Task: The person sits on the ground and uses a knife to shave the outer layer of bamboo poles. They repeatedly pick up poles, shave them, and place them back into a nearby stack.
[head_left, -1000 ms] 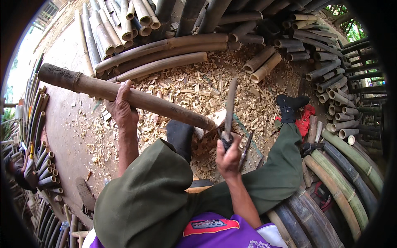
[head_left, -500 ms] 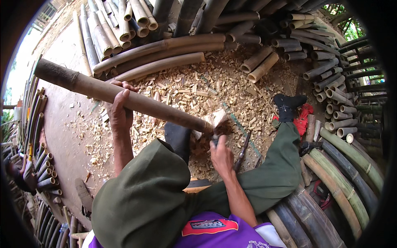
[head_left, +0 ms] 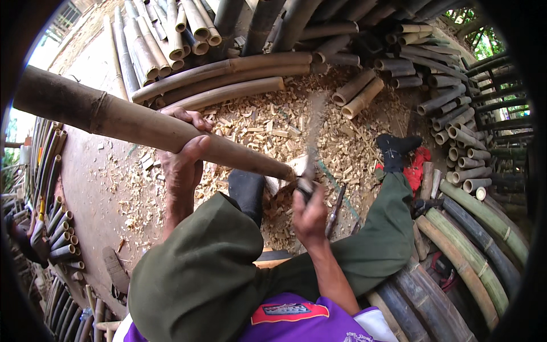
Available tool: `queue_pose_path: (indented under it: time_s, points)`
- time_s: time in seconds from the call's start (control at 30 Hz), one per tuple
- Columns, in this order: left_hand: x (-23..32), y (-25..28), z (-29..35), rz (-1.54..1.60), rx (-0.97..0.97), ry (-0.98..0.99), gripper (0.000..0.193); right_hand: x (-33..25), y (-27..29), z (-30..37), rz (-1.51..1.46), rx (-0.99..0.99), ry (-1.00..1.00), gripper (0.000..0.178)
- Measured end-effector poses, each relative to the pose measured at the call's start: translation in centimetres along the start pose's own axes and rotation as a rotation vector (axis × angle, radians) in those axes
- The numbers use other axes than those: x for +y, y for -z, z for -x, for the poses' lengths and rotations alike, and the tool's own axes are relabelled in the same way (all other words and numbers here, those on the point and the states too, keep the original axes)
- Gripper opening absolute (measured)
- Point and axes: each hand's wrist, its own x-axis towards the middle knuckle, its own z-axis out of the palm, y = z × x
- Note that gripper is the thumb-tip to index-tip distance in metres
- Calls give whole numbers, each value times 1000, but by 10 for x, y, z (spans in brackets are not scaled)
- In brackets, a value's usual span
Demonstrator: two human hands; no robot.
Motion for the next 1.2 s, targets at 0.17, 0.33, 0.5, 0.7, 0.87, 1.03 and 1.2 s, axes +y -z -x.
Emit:
queue_pose_path:
  time_s: [0.17,0.33,0.5,0.7,0.87,1.03,1.2]
  points:
    - [-1,6,3,-2,-26,-30,55,65,-7,-11,248,-351,-328,34]
    - [-26,71,-7,69,499,28,43,30,2,10,-130,-222,-422,34]
    - [-79,108,0,222,1051,299,42,86,-18,35,-296,-82,-416,33]
    - [-118,98,71,-338,390,821,25,123,-51,40,-351,-166,-646,32]
    - [-132,53,35,-1317,-139,8,55,197,-75,56,168,92,-251,44]
    - [-155,125,-39,-1834,-206,-91,85,131,-58,37,-230,-193,-606,50]
    - [-173,139,-79,-1793,-437,-90,69,202,-85,60,51,18,-321,47]
